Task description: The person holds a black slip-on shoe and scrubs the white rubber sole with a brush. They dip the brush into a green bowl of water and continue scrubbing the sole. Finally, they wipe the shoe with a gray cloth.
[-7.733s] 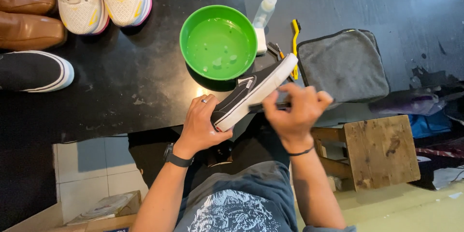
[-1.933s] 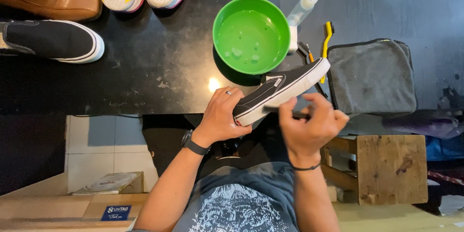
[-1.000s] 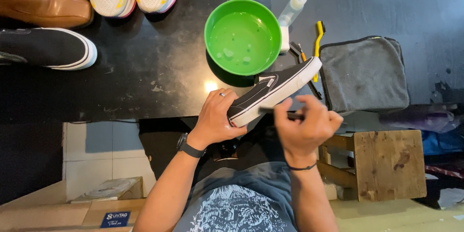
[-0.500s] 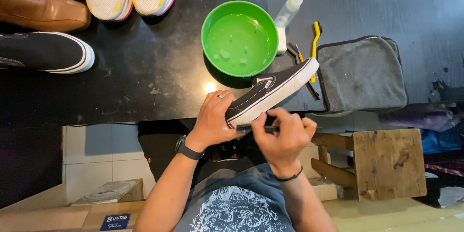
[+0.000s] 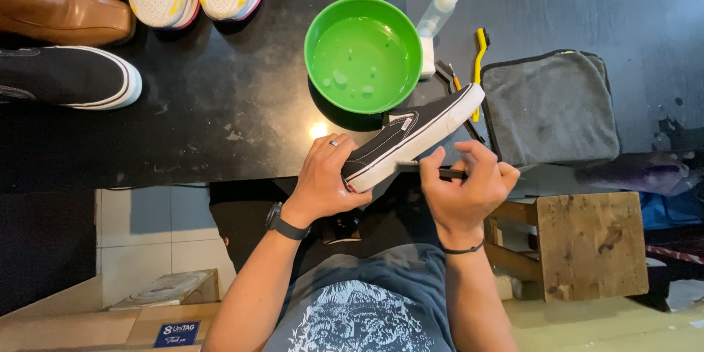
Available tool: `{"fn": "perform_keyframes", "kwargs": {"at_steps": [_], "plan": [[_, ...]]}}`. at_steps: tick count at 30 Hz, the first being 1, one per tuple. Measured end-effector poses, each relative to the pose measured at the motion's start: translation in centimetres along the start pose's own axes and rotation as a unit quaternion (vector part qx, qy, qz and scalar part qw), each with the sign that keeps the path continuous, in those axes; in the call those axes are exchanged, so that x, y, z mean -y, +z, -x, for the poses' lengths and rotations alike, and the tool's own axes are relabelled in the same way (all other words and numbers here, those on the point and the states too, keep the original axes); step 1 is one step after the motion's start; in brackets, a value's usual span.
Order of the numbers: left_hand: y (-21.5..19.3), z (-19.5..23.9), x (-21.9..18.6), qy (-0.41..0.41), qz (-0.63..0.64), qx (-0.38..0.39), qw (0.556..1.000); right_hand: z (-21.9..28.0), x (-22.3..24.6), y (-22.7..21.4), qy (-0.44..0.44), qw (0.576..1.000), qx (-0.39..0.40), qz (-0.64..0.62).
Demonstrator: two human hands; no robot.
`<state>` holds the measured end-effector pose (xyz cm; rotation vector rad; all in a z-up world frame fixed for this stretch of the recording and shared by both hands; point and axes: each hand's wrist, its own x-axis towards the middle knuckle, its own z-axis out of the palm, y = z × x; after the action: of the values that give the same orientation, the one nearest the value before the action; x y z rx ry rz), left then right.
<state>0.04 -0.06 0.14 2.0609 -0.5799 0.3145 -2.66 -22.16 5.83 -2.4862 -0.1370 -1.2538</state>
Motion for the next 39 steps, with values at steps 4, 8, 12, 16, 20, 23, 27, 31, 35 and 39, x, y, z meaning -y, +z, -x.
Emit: {"fn": "perform_keyframes", "kwargs": {"at_steps": [4, 8, 12, 16, 20, 23, 27, 31, 35, 39], "plan": [[0.3, 0.1, 0.6, -0.003, -0.001, 0.001, 1.000, 1.0, 4.1, 0.5, -0.014, 1.000, 0.009, -0.007], [0.4, 0.2, 0.6, -0.004, 0.001, 0.005, 1.000, 0.7, 2.0, 0.4, -0.034, 0.999, 0.013, -0.012], [-0.2, -0.1, -0.2, -0.001, 0.001, 0.005, 1.000, 0.6, 2.5, 0.5, -0.026, 1.000, -0.003, 0.006], [0.7, 0.7, 1.2, -0.011, -0.002, 0.012, 1.000, 1.3, 3.2, 0.4, -0.032, 0.998, 0.018, -0.046], [0.1, 0.1, 0.1, 0.000, -0.001, 0.009, 1.000, 0.6, 0.4, 0.8, -0.034, 0.999, -0.005, -0.007], [0.6, 0.6, 1.2, -0.003, -0.004, 0.009, 1.000, 1.6, 2.4, 0.8, -0.034, 0.999, 0.003, -0.028], [0.1, 0.2, 0.1, 0.000, -0.007, 0.016, 1.000, 0.1, -0.4, 1.0, -0.047, 0.999, -0.009, 0.010], [0.3, 0.3, 0.6, 0.003, -0.007, 0.013, 1.000, 0.2, -0.2, 0.8, -0.024, 0.999, -0.012, -0.042], [0.2, 0.1, 0.5, 0.003, -0.001, 0.013, 1.000, -0.3, 1.5, 0.6, -0.041, 0.997, 0.019, -0.063], [0.0, 0.0, -0.1, 0.010, -0.003, 0.009, 1.000, -0.9, -3.4, 1.1, -0.006, 0.998, -0.026, -0.057]]}}
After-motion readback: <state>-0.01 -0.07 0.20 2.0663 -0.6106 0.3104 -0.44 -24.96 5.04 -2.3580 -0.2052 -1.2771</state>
